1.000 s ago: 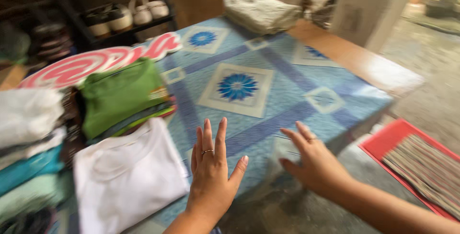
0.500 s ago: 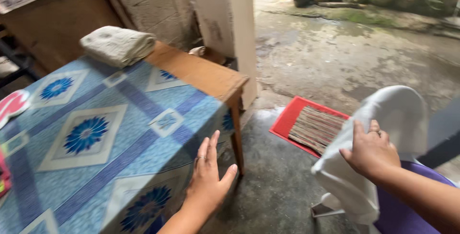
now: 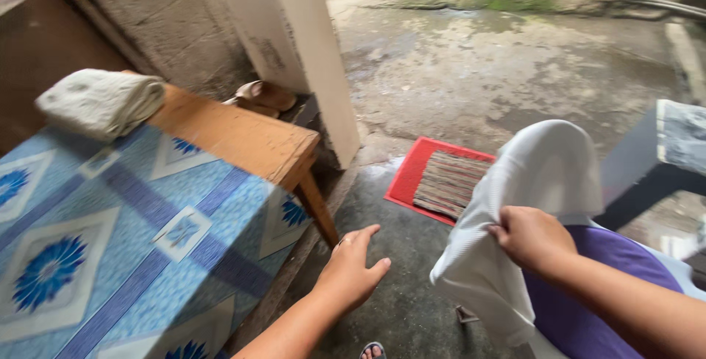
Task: The person folds a white t-shirt and a white sleeveless top on a patterned table, smoothing and aligning each piece before stacking them. The person also briefly handles a green hanger and a green t-shirt, placing the green t-shirt on a nearby chair.
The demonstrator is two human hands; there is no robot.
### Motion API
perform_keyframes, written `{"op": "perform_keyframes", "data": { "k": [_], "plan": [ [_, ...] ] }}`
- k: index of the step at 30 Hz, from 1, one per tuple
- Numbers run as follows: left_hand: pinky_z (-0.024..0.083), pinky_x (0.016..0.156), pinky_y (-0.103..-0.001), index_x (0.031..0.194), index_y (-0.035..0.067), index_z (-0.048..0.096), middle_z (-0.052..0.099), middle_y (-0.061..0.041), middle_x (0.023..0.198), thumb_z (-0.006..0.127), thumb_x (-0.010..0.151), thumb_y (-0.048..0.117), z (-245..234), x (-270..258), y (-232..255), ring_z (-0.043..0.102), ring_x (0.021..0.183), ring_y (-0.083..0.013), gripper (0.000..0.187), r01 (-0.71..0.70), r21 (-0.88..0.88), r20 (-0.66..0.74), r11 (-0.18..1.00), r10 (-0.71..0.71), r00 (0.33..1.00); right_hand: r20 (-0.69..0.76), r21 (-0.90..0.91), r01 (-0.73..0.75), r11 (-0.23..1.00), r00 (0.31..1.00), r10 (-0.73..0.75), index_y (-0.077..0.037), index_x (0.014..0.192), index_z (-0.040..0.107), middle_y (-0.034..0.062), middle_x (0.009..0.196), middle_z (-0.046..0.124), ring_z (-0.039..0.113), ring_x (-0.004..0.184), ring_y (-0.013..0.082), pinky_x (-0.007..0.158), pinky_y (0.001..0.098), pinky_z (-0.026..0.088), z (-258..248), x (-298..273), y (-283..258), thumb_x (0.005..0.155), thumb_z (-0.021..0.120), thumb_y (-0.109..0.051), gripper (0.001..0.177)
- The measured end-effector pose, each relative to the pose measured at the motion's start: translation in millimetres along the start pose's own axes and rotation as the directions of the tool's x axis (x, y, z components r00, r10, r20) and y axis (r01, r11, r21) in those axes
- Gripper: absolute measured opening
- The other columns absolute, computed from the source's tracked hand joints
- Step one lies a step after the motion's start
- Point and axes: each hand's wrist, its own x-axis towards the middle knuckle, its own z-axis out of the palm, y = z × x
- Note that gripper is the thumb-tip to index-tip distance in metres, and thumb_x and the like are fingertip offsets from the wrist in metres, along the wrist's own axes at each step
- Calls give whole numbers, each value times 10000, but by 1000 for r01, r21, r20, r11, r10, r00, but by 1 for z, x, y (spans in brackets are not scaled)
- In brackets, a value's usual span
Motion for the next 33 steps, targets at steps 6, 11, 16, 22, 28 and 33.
{"op": "perform_keyframes", "data": {
  "k": [6,11,16,22,28,33],
  "plan": [
    [375,1165,-404,1531,131,432,493,-203,1495,565,910,692,58,46,0,462,1421,-322,847,229,-141,256,963,-188,948,113,881,-129,455,992,62,-149,972,695,-10,897,698,624,769,89,686,308,490,-15,-14,-3,945,676,-314,168],
    [384,1127,-438,1524,140,430,550,-151,1468,360,844,870,104,76,46,516,1367,-298,1000,739,-538,742,406,-189,643,302,947,-314,60,940,157,-189,896,530,-37,782,588,625,655,151,597,341,528,-62,-59,-22,933,621,-283,135],
    [536,1040,-438,1364,20,568,613,-197,1364,584,880,709,111,80,86,625,1286,-311,842,855,-518,854,-1,-49,518,322,940,-300,-162,937,137,-159,933,565,-8,846,669,688,739,145,692,362,587,-96,-110,-45,924,572,-249,91],
    [588,877,-467,1205,59,625,631,-247,1145,607,943,451,120,68,114,682,1016,-349,472,953,-283,954,105,-71,291,346,908,-289,-302,925,155,-144,959,580,-5,870,680,691,772,134,761,348,579,-107,-130,-43,917,545,-247,117],
    [645,794,-469,1268,-88,622,755,-231,1051,604,943,210,74,87,129,772,847,-328,441,689,-699,691,-193,65,719,301,924,-311,221,950,81,-87,798,670,-4,733,620,576,649,98,612,286,450,-88,-121,-22,885,609,-169,134],
    [506,599,-375,1614,210,-142,643,-137,995,724,916,62,-14,87,127,588,680,-212,1122,102,-938,-27,331,-364,931,252,571,-124,811,967,-30,-112,868,782,-6,705,718,646,621,86,593,271,529,-88,-100,-30,842,658,-230,173]
  ]
}}
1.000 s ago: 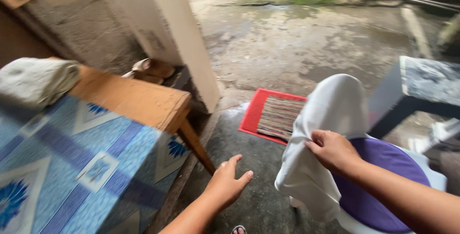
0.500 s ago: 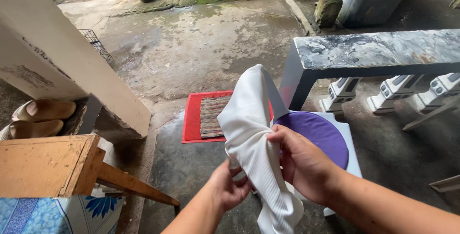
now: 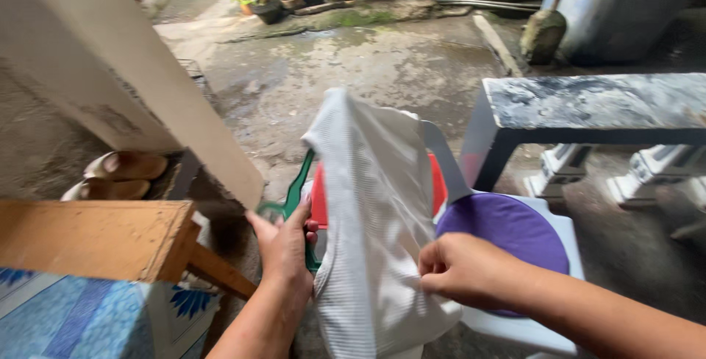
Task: The person folds a white t-shirt and a white sleeveless top on a patterned table, smoothing and aligning each piece before stacking them. The person also briefly handles a green hanger and a green t-shirt, placing the green t-shirt on a nearby chair.
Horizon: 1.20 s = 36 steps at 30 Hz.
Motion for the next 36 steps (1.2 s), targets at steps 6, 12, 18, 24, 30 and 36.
{"op": "perform_keyframes", "data": {
  "k": [6,12,18,24,30,36],
  "plan": [
    [506,572,-304,1632,373,-169,642,-140,927,513,1005,76,2,-55,32,554,678,-137,974,-551,186,356,813,467,809,-117,341,233,911,972,-205,-75,1022,762,17,805,745,705,683,119,580,281,567,4,21,-88,899,643,-378,348],
    [561,936,-257,1634,338,-199,478,22,1397,363,1037,164,-3,-89,42,633,1075,-90,838,-585,-75,467,808,547,695,148,610,67,789,969,-197,-59,1272,586,35,957,707,682,795,124,654,276,545,2,20,-116,910,709,-332,470],
    [504,884,-358,1568,141,292,684,-232,1227,456,1106,284,-14,-139,36,656,1071,-244,511,-698,168,600,696,490,633,84,555,227,800,942,-325,-122,1322,585,44,920,751,694,744,109,642,253,535,-31,18,-135,872,714,-277,494],
    [530,614,-363,930,74,694,688,-102,747,623,964,482,-69,-185,77,688,657,-215,416,-594,794,452,132,525,721,156,551,289,782,886,-437,-106,1191,557,59,841,724,742,694,189,546,272,537,-4,8,-174,886,680,-295,380],
    [487,497,-324,772,72,733,664,-51,645,747,892,384,-124,-271,107,638,538,-154,335,-601,788,226,131,847,481,326,710,45,703,863,-385,-76,909,598,33,775,668,719,715,154,522,230,497,63,31,-234,987,663,-292,238],
    [392,484,-325,947,141,780,563,-57,558,716,887,420,-199,-344,109,505,444,-130,293,-215,945,-97,246,840,533,644,727,-369,578,657,-391,-90,894,539,13,704,603,544,547,88,524,225,516,154,-9,-281,1019,569,-281,231]
  ]
}}
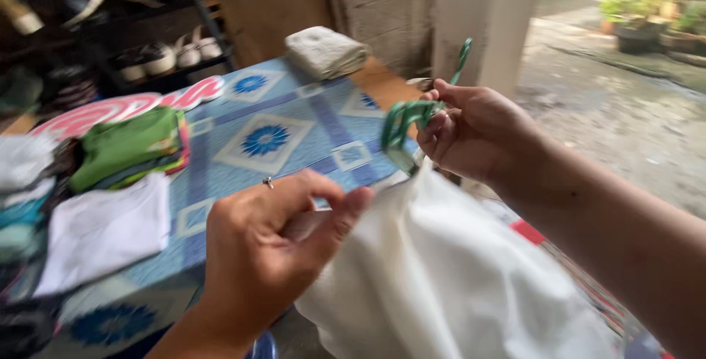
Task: The person folds a white t-shirt and a white sleeveless top on a patterned table, smoothing and aligning each piece before stacking them. The person also briefly handles a green hanger and a green t-shirt, placing the green t-shirt on a nearby chair.
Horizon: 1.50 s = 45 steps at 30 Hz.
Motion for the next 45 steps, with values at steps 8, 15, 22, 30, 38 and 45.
{"op": "perform_keyframes", "data": {
  "k": [8,15,22,30,38,45],
  "plan": [
    [526,649,-413,1584,205,418,694,-97,667,696,892,440,-76,-50,-160,682,644,-287,781,473,318,156,822,-538,829,243,-467,-509,723,713,658,118,1233,534,-68,579,413,358,381,8,339,174,323,123,5,115,1033,527,-302,466],
    [538,740,-483,1136,191,709,750,-105,858,620,885,413,-142,-133,-245,712,860,-328,348,397,423,165,814,-500,850,320,-718,-463,519,443,838,97,1339,524,-57,604,345,320,404,29,379,198,307,207,2,220,1074,388,-356,542],
    [526,726,-490,932,116,718,732,-140,817,505,991,404,-202,-199,-300,702,841,-366,363,576,405,19,710,-636,771,181,-980,46,196,624,760,-45,1297,627,-31,594,284,279,449,83,396,248,244,272,-4,283,1007,416,-479,563],
    [493,663,-433,834,-5,713,680,-183,697,605,933,438,-252,-254,-359,672,677,-342,466,909,45,-197,414,-888,415,209,-973,213,94,620,757,-119,1326,663,-38,552,241,222,438,109,384,278,210,319,-2,298,988,451,-544,583],
    [483,679,-406,874,-15,688,675,-152,765,569,958,382,-254,-278,-336,626,681,-298,423,942,-31,-440,333,-851,286,208,-928,362,-89,700,684,-140,1260,669,-28,546,312,268,434,133,400,311,229,325,44,290,1018,500,-451,429],
    [470,706,-280,1307,161,683,671,-12,873,677,858,474,-249,-261,-299,594,776,-120,548,849,-400,-302,346,-924,235,350,-932,296,210,582,734,-136,1206,635,-19,583,417,423,543,117,457,279,285,333,86,297,1036,449,-456,407]
  ]
}}
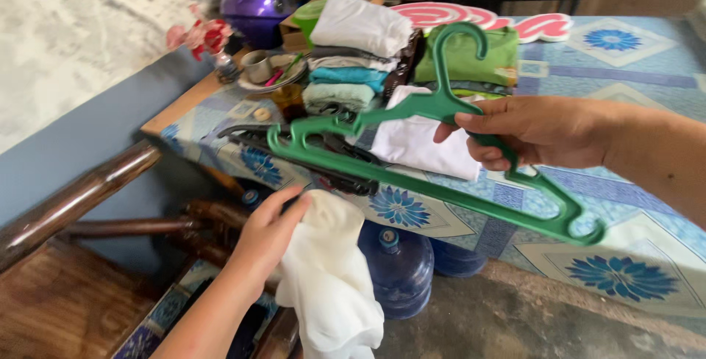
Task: The person folds a white t-shirt and a white sleeveless top on a patterned table, smoothing and aligning each piece before stacking them. The person also briefly handles a green hanger and a green t-shirt, placing the green t-shirt on a nearby chair.
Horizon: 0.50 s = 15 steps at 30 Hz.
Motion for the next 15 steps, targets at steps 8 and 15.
{"op": "perform_keyframes", "data": {
  "k": [8,15],
  "plan": [
    [451,776,-265,1300,77,668,633,1,957,705,892,493,24,-34,50,563,873,-89,584,-107,-148,-61,983,99,993,260,350,-10,937,962,-87,-232,1184,647,-80,663,476,488,665,62,547,252,320,42,53,19,992,455,-447,346],
    [458,764,-192,1131,126,719,689,88,932,620,941,396,22,-60,48,572,822,-28,344,-123,-204,-39,971,118,992,465,513,-94,853,866,-184,-253,1141,647,-72,739,546,525,673,65,569,246,371,76,88,17,1039,456,-486,319]
  ]
}}
